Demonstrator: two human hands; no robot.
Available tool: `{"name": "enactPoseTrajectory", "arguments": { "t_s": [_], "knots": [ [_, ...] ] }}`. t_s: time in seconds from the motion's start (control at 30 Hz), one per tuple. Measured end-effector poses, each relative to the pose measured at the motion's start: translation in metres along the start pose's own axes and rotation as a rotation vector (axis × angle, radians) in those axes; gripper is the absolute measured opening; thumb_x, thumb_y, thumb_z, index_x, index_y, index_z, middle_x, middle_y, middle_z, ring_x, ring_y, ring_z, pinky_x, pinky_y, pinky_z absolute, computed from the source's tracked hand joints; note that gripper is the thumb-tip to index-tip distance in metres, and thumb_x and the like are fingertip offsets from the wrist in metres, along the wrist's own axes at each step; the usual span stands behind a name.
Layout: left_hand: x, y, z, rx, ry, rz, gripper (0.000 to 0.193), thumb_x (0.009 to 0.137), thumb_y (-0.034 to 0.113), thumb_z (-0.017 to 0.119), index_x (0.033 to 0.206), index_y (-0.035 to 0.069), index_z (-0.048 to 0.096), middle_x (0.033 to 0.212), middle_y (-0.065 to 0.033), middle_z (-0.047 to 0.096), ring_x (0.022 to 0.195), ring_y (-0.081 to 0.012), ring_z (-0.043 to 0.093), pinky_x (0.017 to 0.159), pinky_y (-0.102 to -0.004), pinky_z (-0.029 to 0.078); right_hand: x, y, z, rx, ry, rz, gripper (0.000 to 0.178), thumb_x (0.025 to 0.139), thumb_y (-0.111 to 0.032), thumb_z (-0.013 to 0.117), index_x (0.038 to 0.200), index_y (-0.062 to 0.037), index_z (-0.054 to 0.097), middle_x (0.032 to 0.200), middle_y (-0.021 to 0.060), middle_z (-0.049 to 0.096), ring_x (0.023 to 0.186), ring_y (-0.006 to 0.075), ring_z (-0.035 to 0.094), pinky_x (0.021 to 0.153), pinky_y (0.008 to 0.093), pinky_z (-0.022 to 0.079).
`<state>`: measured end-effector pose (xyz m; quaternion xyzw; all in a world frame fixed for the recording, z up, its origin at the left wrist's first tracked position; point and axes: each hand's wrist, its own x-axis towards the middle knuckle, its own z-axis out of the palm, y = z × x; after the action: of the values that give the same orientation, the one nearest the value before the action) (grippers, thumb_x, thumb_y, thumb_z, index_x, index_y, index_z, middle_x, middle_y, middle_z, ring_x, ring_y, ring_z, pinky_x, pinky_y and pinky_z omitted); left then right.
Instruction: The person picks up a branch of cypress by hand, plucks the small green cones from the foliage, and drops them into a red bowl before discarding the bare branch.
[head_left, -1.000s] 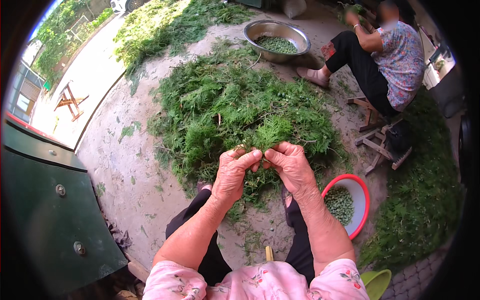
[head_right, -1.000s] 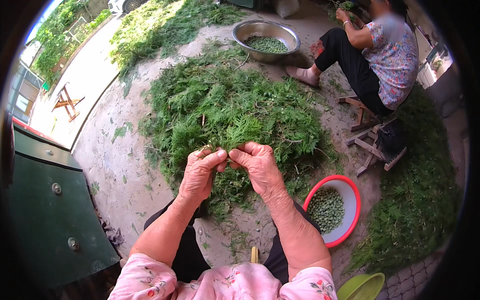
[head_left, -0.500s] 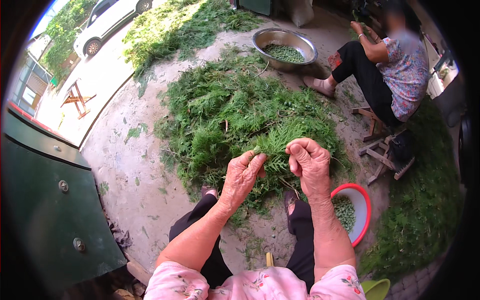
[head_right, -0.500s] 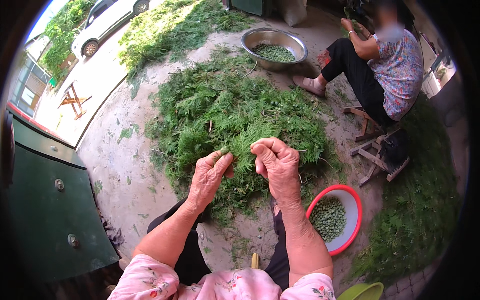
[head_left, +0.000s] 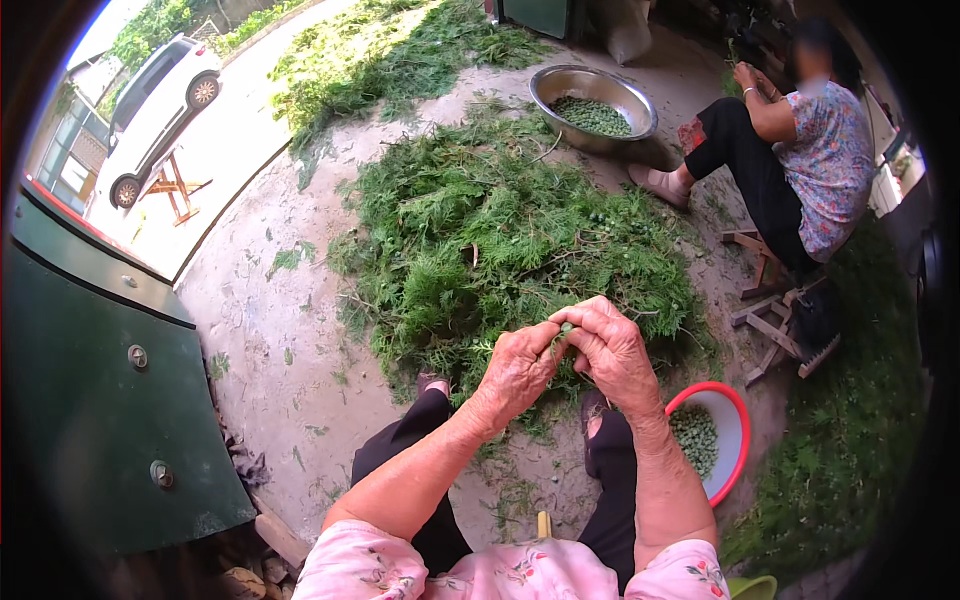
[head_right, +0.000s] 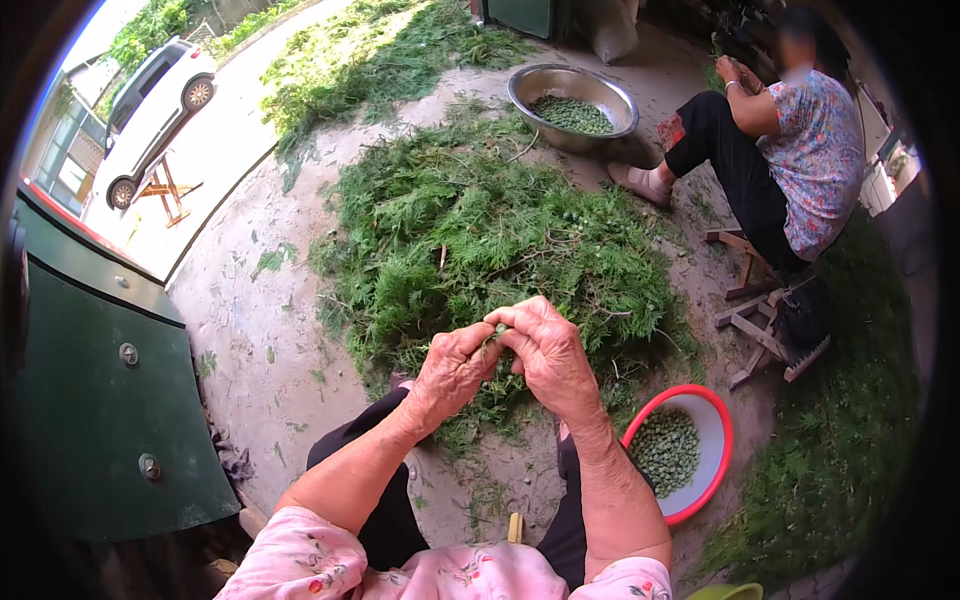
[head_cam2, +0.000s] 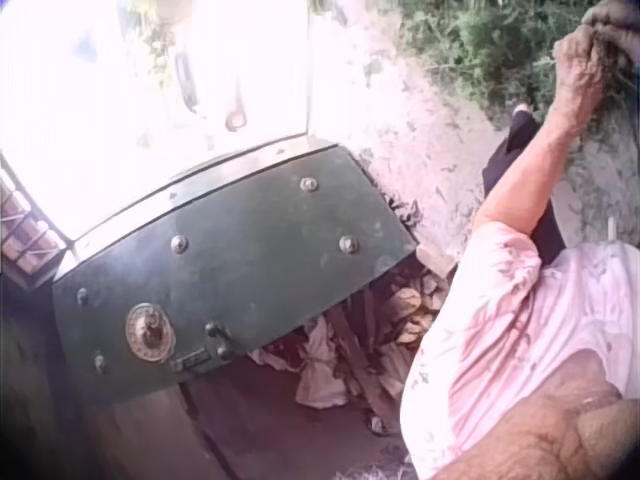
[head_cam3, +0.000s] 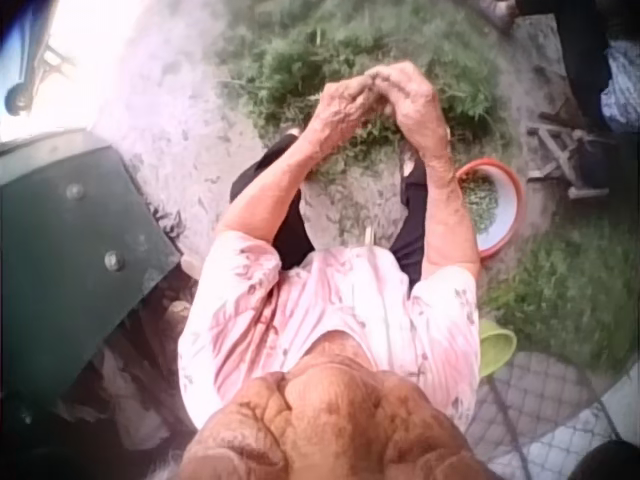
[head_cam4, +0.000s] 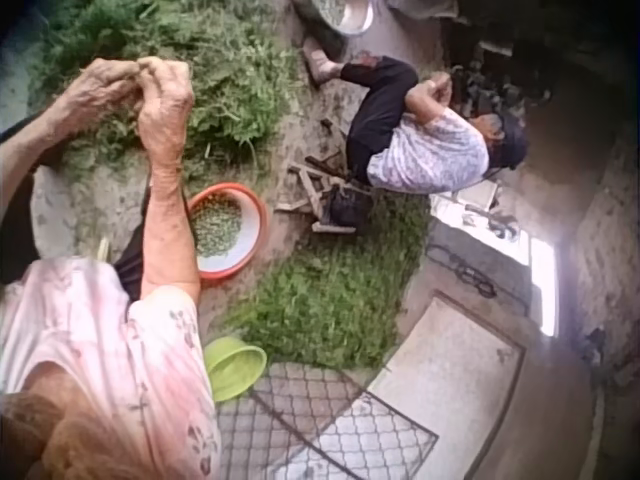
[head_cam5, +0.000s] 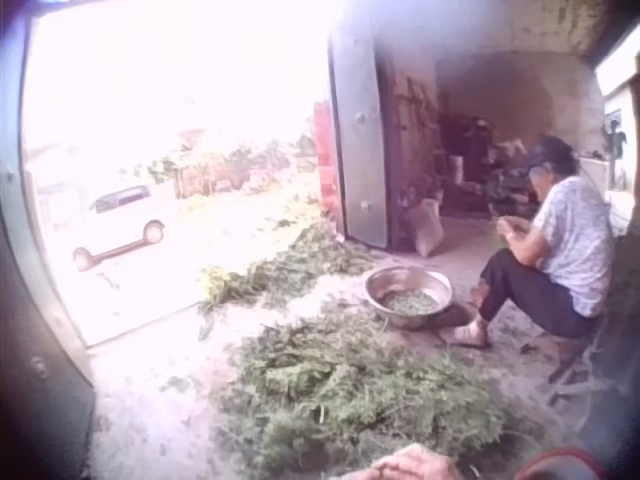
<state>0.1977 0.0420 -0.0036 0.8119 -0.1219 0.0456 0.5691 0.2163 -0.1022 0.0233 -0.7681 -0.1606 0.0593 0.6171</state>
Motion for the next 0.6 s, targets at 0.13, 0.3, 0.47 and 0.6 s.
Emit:
{"name": "enactPoseTrajectory", "arguments": {
  "t_s": [0.13, 0.3, 0.47, 0.6],
  "knots": [
    [0.0, 0.003, -0.009, -0.296, -0.03, -0.278, 0.023, 0.09, 0.022, 0.055, 0.094, -0.001, 0.06, 0.06, -0.0005, 0.051, 0.055, -0.0082, 0.045, 0.052, -0.0242, 0.038, 0.002, 0.005, -0.008, 0.497, 0.062, 0.283, 0.016, 0.088, -0.007, 0.053, 0.102, -0.0005, 0.059, 0.086, 0.0014, 0.055, 0.054, 0.0053, 0.05, 0.046, 0.0193, 0.04],
    [0.006, -0.007, -0.011, -0.962, 0.167, -0.508, 0.019, 0.09, 0.022, 0.055, 0.078, 0.008, 0.052, 0.061, 0.0019, 0.046, 0.057, -0.0093, 0.044, 0.074, -0.0293, 0.045, 0.01, 0.002, -0.025, 0.947, 0.248, 0.172, 0.013, 0.088, -0.012, 0.056, 0.097, -0.0022, 0.054, 0.075, 0.0026, 0.057, 0.055, 0.009, 0.053, 0.043, 0.0207, 0.039],
    [0.013, -0.01, -0.015, -1.26, 0.26, -0.601, 0.019, 0.09, 0.026, 0.055, 0.084, 0.007, 0.054, 0.056, 0.0038, 0.039, 0.054, -0.0109, 0.041, 0.084, -0.038, 0.044, -0.002, 0.027, -0.026, 0.964, 0.318, 0.382, 0.016, 0.087, -0.019, 0.06, 0.087, -0.0033, 0.056, 0.064, -0.0001, 0.053, 0.047, 0.0075, 0.049, 0.036, 0.0201, 0.033],
    [0.012, -0.019, -0.018, -1.371, 0.283, -0.548, 0.02, 0.091, 0.026, 0.052, 0.086, 0.007, 0.055, 0.055, 0.0031, 0.039, 0.057, -0.0123, 0.041, 0.085, -0.0361, 0.042, -0.012, 0.034, 0.003, 0.903, 0.202, 0.641, 0.018, 0.086, -0.021, 0.061, 0.087, -0.0031, 0.057, 0.062, -0.0004, 0.051, 0.042, 0.0065, 0.045, 0.032, 0.0196, 0.029]
  ]
}}
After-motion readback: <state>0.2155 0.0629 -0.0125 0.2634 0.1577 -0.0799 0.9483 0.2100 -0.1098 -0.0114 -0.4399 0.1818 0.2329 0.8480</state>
